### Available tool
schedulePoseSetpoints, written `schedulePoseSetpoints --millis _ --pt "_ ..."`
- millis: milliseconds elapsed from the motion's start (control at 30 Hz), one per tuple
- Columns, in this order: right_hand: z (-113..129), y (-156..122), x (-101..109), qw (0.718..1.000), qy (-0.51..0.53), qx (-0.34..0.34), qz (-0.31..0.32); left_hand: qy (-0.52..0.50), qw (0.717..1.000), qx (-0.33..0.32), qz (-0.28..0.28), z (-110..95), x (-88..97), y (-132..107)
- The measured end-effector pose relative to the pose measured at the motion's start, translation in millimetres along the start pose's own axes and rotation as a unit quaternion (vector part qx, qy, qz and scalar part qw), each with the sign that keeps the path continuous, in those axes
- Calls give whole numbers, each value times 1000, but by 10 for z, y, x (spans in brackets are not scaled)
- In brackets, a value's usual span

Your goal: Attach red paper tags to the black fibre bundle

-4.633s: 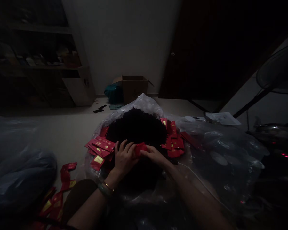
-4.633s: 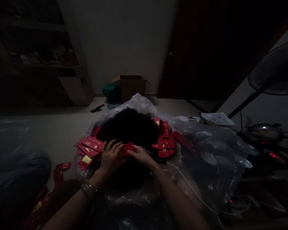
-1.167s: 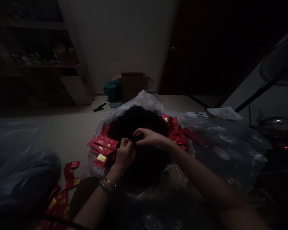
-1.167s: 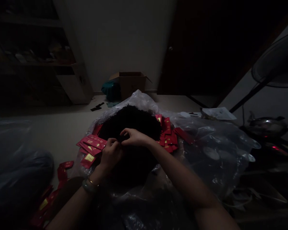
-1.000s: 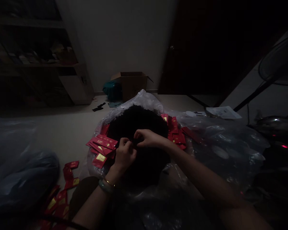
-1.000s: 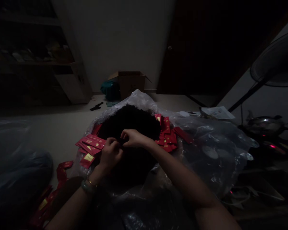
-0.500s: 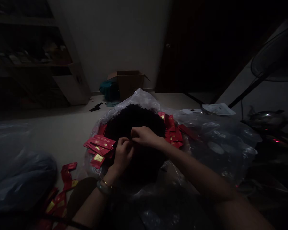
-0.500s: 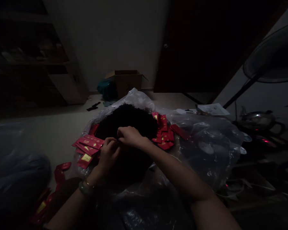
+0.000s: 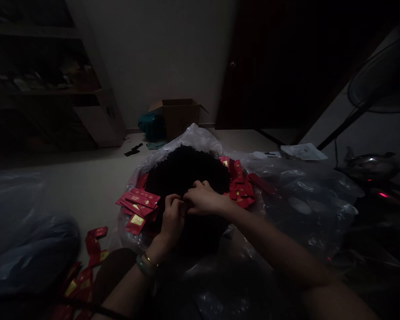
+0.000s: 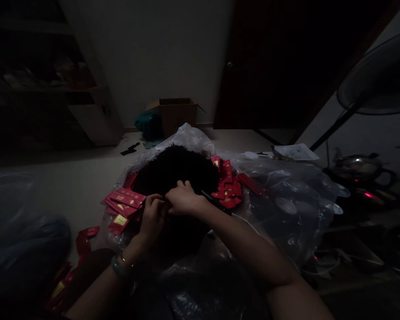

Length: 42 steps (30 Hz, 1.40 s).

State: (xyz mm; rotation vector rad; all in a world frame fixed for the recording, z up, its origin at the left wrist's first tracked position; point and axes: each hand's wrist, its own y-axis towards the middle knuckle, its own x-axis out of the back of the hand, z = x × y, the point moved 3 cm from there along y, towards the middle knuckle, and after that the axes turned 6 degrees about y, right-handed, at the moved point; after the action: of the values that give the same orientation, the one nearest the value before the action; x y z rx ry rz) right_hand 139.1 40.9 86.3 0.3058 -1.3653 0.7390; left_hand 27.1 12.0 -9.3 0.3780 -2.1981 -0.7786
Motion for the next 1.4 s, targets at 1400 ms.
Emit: schedulePoseSetpoints --millis 1400 --pt "-358 -93 -130 966 206 129 -82 78 971 -168 152 32 80 171"
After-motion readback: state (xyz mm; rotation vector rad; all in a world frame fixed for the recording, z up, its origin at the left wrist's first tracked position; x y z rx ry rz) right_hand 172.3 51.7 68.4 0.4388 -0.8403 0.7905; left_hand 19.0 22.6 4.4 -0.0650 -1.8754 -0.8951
